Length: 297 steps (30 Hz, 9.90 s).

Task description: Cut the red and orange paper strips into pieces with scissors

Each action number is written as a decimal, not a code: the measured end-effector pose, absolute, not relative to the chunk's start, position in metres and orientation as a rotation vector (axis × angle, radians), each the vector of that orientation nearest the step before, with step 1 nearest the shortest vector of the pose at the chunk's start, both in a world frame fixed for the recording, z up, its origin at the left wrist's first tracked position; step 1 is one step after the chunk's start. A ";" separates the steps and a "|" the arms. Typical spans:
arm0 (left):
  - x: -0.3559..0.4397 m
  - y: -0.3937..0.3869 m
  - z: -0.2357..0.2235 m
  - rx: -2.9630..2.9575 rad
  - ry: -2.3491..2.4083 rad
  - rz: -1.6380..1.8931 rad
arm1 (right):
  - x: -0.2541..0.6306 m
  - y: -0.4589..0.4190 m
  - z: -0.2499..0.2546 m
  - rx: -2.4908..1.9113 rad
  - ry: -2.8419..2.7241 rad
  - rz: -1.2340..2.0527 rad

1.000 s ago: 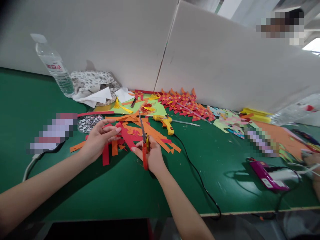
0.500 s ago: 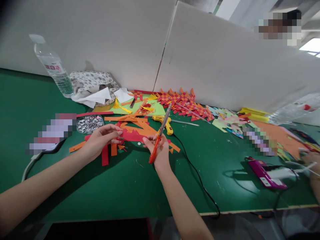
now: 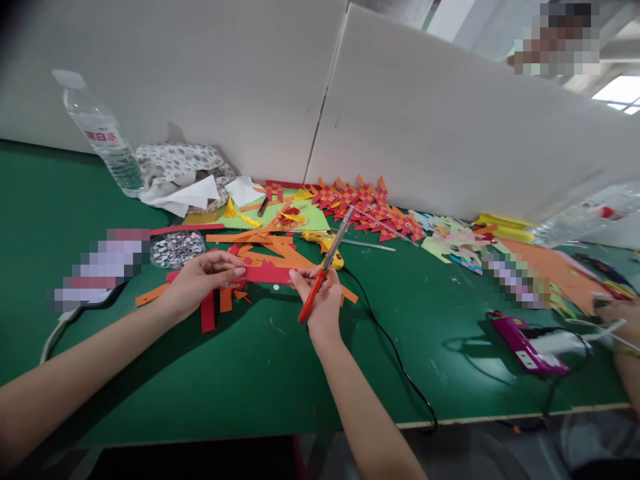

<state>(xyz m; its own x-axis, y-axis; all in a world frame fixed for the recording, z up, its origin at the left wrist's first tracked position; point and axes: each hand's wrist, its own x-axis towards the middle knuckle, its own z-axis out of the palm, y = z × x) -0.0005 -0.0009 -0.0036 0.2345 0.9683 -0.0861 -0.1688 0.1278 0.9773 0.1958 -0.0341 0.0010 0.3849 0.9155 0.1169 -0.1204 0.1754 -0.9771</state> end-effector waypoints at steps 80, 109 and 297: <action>0.013 -0.015 -0.001 0.875 0.910 0.972 | 0.180 -0.043 0.005 -1.206 -0.924 1.265; 0.017 -0.020 0.007 1.026 0.935 0.837 | 0.179 -0.045 0.004 -1.172 -0.948 1.287; 0.005 -0.012 0.009 0.959 0.811 1.227 | 0.187 -0.050 0.002 -1.523 -1.893 0.361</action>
<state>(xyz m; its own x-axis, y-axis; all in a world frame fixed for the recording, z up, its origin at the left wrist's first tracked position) 0.0047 -0.0119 0.0087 0.1694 0.9855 -0.0022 -0.3879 0.0687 0.9191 0.1874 -0.0503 0.0017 -0.0922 0.9410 0.3256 0.7550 0.2793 -0.5933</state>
